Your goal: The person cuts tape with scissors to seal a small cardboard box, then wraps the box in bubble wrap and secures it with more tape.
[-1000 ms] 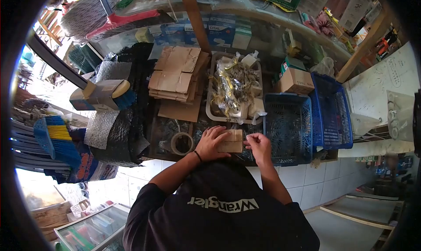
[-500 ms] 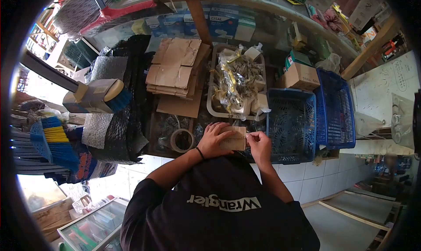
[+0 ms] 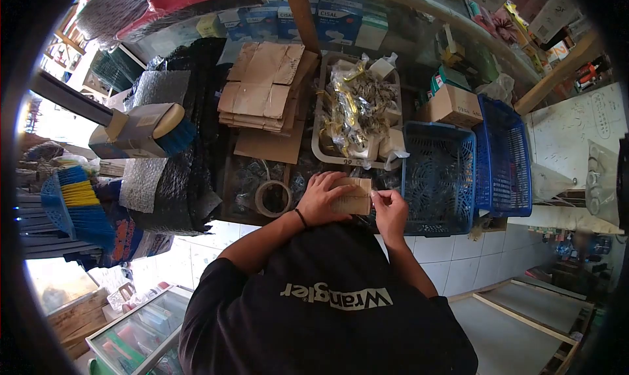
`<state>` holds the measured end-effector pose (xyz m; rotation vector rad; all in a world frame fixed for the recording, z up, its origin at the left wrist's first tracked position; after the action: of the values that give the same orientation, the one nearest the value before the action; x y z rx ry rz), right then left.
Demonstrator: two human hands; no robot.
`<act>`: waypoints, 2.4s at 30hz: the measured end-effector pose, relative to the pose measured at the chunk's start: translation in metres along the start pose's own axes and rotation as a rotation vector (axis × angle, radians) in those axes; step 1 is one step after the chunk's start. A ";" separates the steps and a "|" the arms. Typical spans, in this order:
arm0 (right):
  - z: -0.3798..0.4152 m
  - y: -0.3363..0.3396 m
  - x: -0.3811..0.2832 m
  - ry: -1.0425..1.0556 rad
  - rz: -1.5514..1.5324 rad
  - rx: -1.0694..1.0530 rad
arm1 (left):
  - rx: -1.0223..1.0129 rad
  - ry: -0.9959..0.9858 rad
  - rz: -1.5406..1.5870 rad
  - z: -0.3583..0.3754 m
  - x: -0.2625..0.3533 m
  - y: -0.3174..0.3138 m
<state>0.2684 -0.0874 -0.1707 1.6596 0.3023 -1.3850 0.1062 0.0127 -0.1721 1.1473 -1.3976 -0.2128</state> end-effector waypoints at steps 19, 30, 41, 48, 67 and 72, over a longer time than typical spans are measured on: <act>0.003 -0.001 -0.008 0.031 0.063 0.054 | -0.004 0.015 -0.005 0.002 -0.003 -0.003; 0.003 -0.003 -0.005 0.032 0.069 0.052 | -0.002 0.004 -0.005 0.003 -0.002 -0.003; 0.002 -0.002 0.003 -0.014 -0.139 -0.020 | 0.024 0.000 0.001 0.004 -0.004 -0.004; 0.000 -0.003 -0.001 0.005 -0.062 -0.041 | 0.002 0.014 -0.005 0.003 -0.003 -0.004; 0.000 -0.004 -0.001 0.014 -0.009 -0.014 | 0.013 0.001 0.013 0.003 -0.006 -0.005; 0.001 -0.004 -0.002 0.001 -0.020 -0.007 | 0.013 0.002 0.008 0.004 -0.006 -0.005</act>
<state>0.2643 -0.0851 -0.1710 1.6556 0.3252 -1.3961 0.1046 0.0123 -0.1805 1.1525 -1.4034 -0.1971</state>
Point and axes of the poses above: each hand's wrist, its own z-axis away from the middle knuckle, its own y-axis out of the back of the hand, x = y × z, the point moved 5 cm from there along -z, towards the middle knuckle, and after that the axes turned 2 degrees about -x, right-handed, at the moved point
